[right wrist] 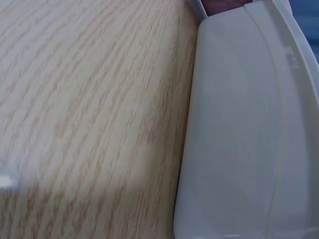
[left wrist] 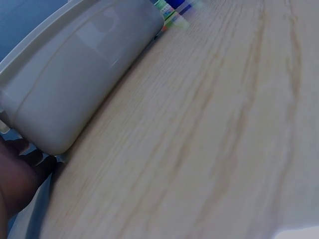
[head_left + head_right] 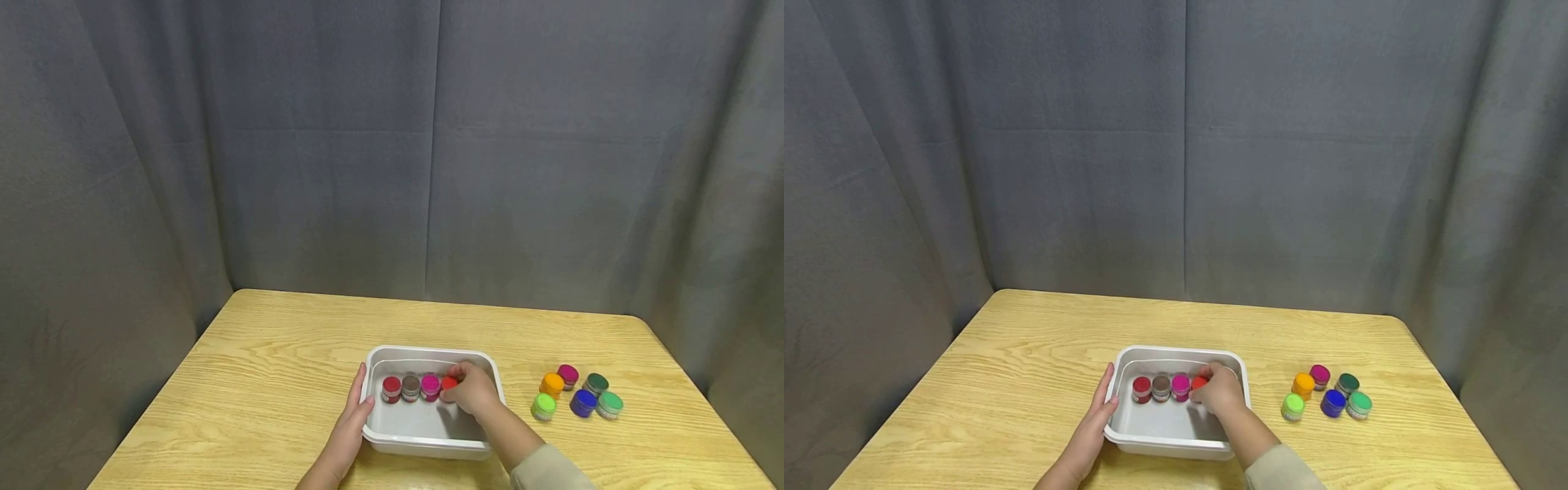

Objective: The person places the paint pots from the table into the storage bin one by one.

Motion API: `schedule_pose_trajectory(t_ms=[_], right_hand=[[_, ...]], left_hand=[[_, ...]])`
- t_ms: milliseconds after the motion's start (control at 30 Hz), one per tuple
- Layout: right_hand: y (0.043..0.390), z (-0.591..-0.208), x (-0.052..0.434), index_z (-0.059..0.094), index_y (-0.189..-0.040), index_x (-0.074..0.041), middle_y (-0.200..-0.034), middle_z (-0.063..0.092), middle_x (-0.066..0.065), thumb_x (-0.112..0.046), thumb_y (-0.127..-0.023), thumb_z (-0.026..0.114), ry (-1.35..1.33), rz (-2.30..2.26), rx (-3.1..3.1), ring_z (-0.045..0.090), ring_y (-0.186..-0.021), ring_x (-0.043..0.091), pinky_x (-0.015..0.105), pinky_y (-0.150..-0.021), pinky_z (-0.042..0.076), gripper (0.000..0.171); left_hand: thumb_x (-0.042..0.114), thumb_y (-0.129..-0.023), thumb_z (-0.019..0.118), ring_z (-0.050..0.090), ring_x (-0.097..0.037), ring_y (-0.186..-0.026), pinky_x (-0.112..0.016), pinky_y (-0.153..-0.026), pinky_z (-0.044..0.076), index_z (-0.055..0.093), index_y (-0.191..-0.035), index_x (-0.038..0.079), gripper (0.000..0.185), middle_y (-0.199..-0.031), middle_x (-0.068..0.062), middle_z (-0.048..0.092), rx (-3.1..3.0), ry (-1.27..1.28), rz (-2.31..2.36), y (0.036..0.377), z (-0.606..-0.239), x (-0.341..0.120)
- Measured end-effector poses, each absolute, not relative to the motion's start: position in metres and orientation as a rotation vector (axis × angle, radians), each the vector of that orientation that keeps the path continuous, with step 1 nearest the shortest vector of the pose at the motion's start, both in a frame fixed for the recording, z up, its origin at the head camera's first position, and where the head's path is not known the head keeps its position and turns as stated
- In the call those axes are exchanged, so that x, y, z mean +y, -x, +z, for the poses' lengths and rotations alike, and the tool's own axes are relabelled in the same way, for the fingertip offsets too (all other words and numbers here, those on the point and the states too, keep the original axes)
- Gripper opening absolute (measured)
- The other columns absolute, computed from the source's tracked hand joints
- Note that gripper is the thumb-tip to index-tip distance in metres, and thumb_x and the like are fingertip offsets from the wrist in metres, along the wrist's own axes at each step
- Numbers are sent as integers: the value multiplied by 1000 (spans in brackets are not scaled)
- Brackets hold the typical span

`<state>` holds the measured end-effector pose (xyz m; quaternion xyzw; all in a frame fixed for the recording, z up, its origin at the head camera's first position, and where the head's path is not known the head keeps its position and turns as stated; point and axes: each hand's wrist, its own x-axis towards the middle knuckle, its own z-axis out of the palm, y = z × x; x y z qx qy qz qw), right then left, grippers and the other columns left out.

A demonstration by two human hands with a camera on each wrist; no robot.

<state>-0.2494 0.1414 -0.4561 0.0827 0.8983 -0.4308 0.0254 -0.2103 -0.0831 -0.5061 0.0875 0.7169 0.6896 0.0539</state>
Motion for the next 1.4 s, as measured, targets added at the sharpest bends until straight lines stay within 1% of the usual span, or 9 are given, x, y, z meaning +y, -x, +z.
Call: schedule_pose_trajectory(t_ms=[233,500,667,800,967,1100,1233,1333,1400], right_hand=[[248,-452,143,62,-110,5,-110,65,21,-5,-76,77,-229,-1321,2799,60,-100,31,47,-90,50,39],[240,-438,150,61,-120,5,-120,62,23,-16,-81,75,-228,-1377,2769,59,-112,36,50,-93,51,47],[235,-428,157,59,-123,5,-121,62,23,-15,-82,73,-223,-1490,2719,58,-114,36,49,-98,51,47],[232,-420,165,58,-126,3,-126,60,24,-14,-87,70,-216,-1548,2693,57,-116,37,50,-102,50,45],[230,-412,179,53,-132,3,-132,55,26,-16,-91,67,-189,-1624,2672,55,-121,40,50,-104,49,47],[229,-406,196,49,-136,3,-139,50,28,-18,-93,64,-198,-1674,2646,51,-127,42,51,-106,47,49],[225,-403,216,44,-141,2,-144,44,28,-23,-96,61,-212,-1689,2641,46,-132,42,54,-109,43,54],[223,-403,234,39,-144,1,-147,40,28,-28,-98,59,-230,-1663,2656,43,-133,44,57,-109,42,59],[221,-404,245,36,-147,1,-149,38,28,-30,-98,58,-244,-1650,2660,41,-135,44,57,-110,40,62]], left_hand=[[22,-105,32,-1,-41,-152,-68,-117,-2,10,-159,21,59,-166,-12,4,2183,-265,2091,211,-507,-84],[21,-105,31,1,-41,-152,-67,-117,-1,10,-159,21,59,-166,-13,4,2187,-285,2095,211,-508,-84],[21,-105,31,-1,-41,-152,-68,-117,-3,10,-159,22,58,-166,-12,4,2178,-268,2095,210,-507,-83],[21,-105,31,-2,-41,-152,-68,-117,-3,10,-159,22,58,-167,-12,3,2172,-260,2096,210,-506,-83],[22,-105,31,-3,-41,-152,-69,-116,-4,9,-159,22,59,-167,-12,3,2170,-266,2101,210,-507,-83],[21,-105,31,-3,-41,-152,-69,-116,-4,9,-159,21,59,-167,-12,2,2168,-276,2101,211,-508,-84],[22,-105,31,-2,-41,-152,-68,-117,-3,9,-159,22,59,-167,-12,3,2179,-272,2093,211,-508,-84],[22,-105,32,0,-41,-152,-69,-117,-2,10,-159,22,59,-166,-12,4,2193,-265,2085,210,-508,-84],[23,-105,32,0,-41,-152,-69,-116,-2,10,-159,23,59,-166,-12,4,2198,-263,2080,210,-508,-84]])
